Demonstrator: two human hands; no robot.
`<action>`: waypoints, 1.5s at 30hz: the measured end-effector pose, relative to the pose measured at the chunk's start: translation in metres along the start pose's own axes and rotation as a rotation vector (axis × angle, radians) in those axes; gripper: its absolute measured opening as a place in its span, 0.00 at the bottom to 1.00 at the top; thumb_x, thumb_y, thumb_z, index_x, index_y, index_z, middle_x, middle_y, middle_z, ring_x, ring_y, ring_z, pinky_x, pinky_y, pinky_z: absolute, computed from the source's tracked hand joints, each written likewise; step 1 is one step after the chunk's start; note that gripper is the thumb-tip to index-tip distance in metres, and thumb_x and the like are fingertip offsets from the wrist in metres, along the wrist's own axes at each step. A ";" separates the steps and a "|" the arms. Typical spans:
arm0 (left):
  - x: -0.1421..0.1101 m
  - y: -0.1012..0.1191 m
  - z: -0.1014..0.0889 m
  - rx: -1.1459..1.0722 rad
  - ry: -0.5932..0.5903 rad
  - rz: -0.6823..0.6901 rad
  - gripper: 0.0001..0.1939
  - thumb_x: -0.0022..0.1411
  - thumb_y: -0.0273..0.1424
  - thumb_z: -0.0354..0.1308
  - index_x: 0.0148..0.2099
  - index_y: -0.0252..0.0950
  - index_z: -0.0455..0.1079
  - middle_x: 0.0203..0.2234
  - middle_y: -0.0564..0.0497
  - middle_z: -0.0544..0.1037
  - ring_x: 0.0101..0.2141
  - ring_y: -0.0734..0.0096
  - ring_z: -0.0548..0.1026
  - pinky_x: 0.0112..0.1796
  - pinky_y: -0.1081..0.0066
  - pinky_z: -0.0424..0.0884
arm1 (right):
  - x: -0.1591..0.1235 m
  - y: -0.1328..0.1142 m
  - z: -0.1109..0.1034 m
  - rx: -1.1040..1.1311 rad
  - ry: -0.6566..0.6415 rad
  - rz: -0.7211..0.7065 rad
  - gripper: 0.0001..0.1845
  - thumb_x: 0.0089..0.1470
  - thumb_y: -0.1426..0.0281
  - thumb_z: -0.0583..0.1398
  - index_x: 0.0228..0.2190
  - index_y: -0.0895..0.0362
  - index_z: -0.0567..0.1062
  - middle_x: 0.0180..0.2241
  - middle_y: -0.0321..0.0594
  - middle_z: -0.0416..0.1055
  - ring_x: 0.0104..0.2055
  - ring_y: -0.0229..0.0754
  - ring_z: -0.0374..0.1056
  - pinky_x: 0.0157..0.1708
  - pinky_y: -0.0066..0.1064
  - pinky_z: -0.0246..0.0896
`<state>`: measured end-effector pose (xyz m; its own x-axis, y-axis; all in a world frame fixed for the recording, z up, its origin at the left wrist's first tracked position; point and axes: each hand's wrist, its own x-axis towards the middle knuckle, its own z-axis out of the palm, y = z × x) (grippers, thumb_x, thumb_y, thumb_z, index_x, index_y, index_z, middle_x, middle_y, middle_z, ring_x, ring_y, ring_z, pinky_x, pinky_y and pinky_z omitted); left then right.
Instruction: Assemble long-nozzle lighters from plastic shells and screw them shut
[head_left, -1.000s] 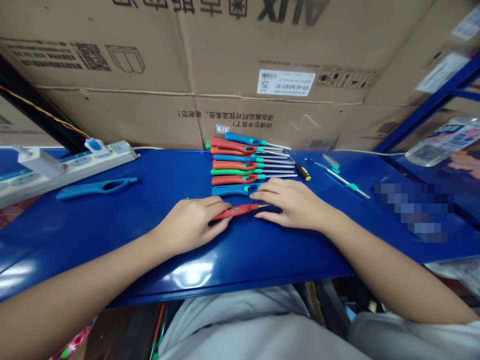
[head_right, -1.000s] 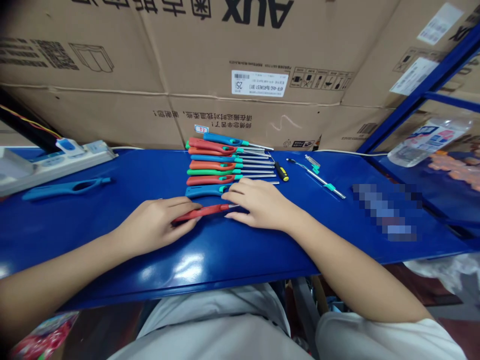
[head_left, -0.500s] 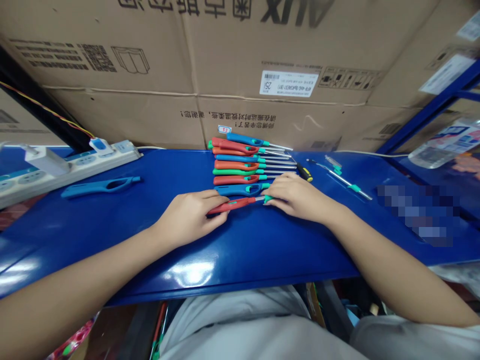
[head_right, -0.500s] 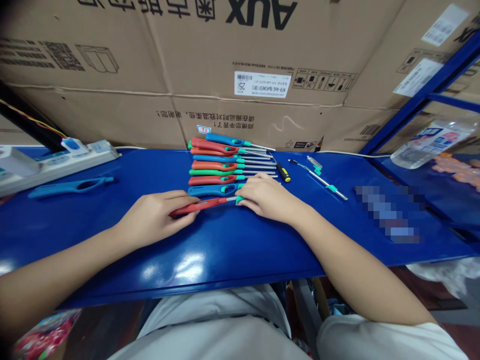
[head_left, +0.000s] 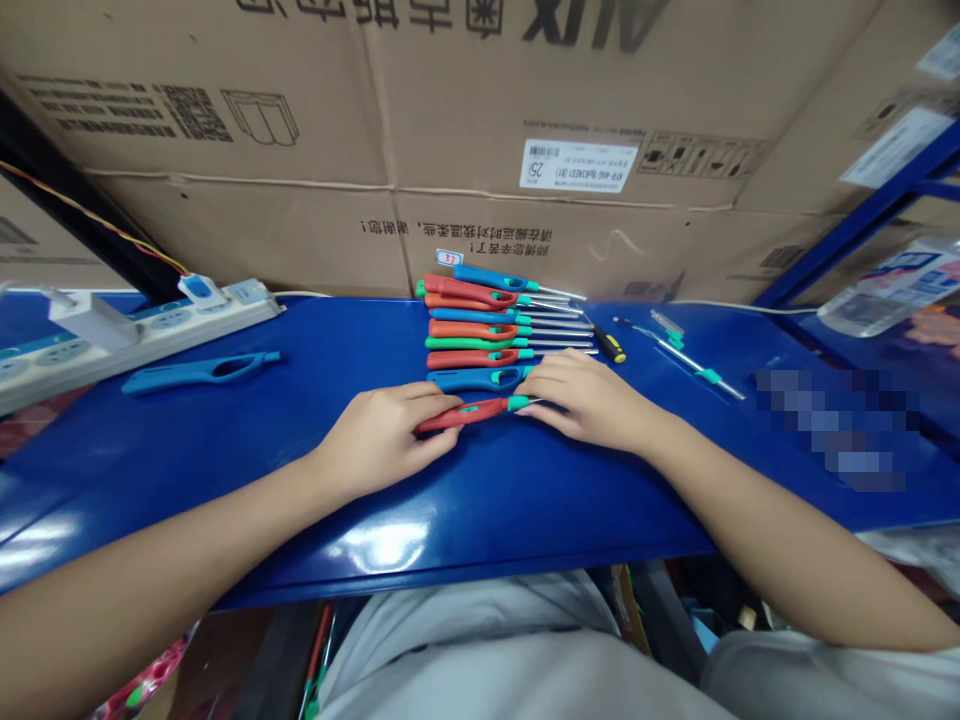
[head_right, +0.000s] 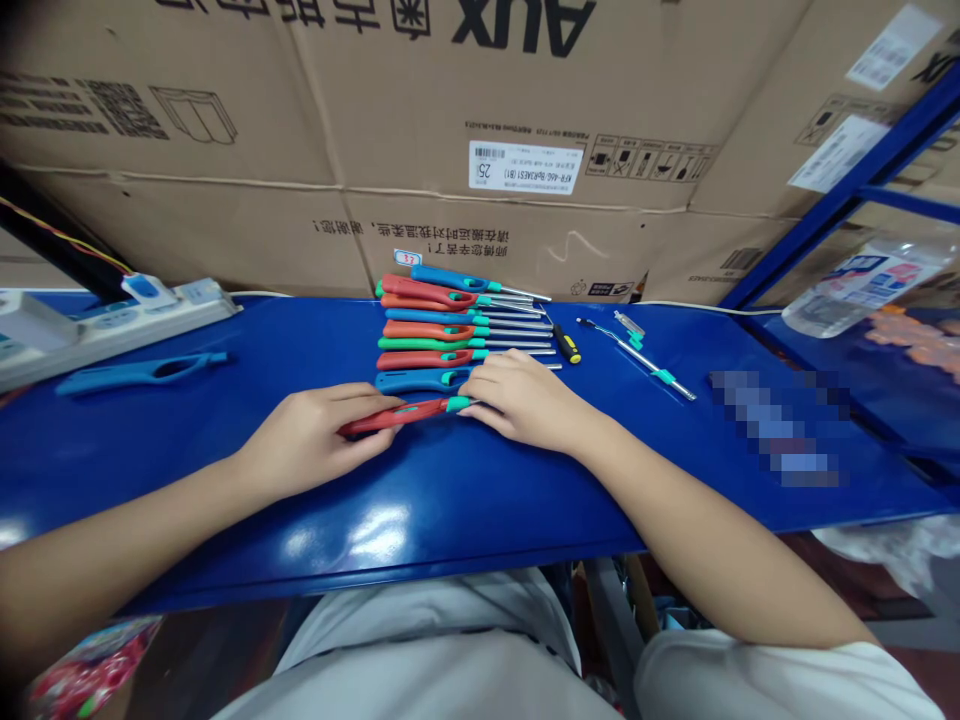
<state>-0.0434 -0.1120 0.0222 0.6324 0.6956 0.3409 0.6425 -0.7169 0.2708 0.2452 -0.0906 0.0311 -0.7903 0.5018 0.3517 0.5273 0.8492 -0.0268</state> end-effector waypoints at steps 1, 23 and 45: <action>0.000 0.001 0.000 -0.019 0.001 -0.001 0.14 0.67 0.34 0.56 0.50 0.38 0.77 0.41 0.49 0.83 0.40 0.62 0.82 0.38 0.68 0.74 | 0.000 -0.001 0.001 -0.005 0.011 -0.027 0.14 0.68 0.64 0.56 0.42 0.59 0.78 0.38 0.47 0.79 0.41 0.45 0.71 0.42 0.36 0.58; -0.005 0.020 0.007 -0.350 0.060 -0.100 0.10 0.63 0.28 0.59 0.43 0.38 0.81 0.34 0.51 0.83 0.31 0.70 0.79 0.31 0.72 0.71 | -0.003 -0.022 0.019 -0.159 0.173 -0.119 0.12 0.66 0.74 0.52 0.34 0.61 0.75 0.27 0.44 0.70 0.30 0.43 0.59 0.31 0.34 0.55; 0.000 0.010 0.003 -0.022 -0.105 0.003 0.20 0.69 0.39 0.56 0.60 0.40 0.72 0.46 0.47 0.79 0.47 0.57 0.78 0.43 0.62 0.75 | -0.003 -0.007 -0.016 0.101 -0.345 0.212 0.09 0.64 0.65 0.59 0.33 0.57 0.73 0.34 0.40 0.74 0.34 0.41 0.67 0.32 0.30 0.54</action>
<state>-0.0358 -0.1187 0.0220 0.6768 0.6939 0.2458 0.6319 -0.7189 0.2897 0.2489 -0.1013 0.0452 -0.7348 0.6782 -0.0052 0.6699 0.7246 -0.1622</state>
